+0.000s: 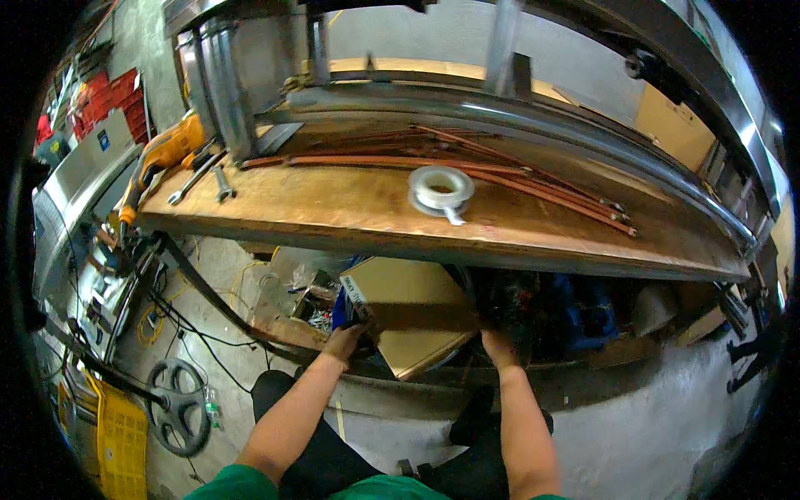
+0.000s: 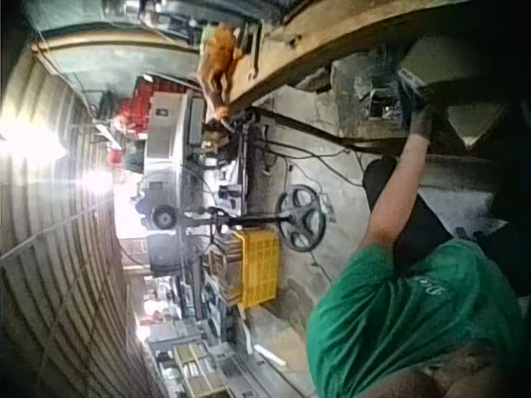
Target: The person sits under a workbench and repeatedly attaches small metal fittings to the ends of copper pipes. They handle each pipe one at a time, slide on a fitting, and place the finished pipe on the bench. The person also briefly opens a cardboard box under the bench and retrieves a roll of tape.
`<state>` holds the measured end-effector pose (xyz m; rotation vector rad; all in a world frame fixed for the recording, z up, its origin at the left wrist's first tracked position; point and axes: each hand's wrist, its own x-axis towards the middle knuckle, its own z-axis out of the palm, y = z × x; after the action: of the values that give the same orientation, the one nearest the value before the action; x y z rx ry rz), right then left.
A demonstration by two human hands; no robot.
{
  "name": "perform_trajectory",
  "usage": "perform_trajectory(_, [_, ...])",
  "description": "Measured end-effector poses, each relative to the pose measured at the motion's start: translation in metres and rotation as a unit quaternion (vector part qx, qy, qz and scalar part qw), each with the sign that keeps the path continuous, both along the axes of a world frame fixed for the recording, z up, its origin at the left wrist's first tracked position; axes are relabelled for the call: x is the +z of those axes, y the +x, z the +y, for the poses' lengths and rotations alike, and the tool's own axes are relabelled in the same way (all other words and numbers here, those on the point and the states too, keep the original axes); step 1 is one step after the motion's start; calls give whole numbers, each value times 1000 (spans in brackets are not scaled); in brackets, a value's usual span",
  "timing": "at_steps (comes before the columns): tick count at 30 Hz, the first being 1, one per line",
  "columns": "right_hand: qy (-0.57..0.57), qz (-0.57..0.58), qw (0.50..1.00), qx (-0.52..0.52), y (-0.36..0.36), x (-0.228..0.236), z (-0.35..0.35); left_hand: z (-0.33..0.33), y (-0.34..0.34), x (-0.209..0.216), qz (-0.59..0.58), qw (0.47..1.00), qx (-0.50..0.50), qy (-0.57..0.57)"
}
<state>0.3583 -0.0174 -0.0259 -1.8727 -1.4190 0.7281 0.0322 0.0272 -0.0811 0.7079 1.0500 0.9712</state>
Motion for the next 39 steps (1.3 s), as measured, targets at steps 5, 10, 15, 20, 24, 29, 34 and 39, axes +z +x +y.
perform_trajectory(5, [58,103,985,-124,-26,-56,22,19,-36,-45,129,981,-19,144])
perform_trajectory(10, [44,118,989,-74,-20,-93,41,3,-42,5,169,985,12,40])
perform_trajectory(15, [98,174,977,-71,-43,-124,59,-4,-25,-35,2,990,115,79])
perform_trajectory(20, [81,82,982,-150,-49,-125,63,-6,-10,-47,54,989,137,25])
perform_trajectory(24, [38,95,982,-158,-63,-111,73,-9,-14,-39,99,975,171,102])
perform_trajectory(29, [64,36,988,-139,18,-172,99,4,1,8,-107,984,141,-3])
perform_trajectory(34, [60,5,998,-33,-18,-152,102,11,-48,10,-224,953,203,11])
perform_trajectory(39, [159,266,951,-16,-6,-165,95,20,-58,5,-133,962,217,98])
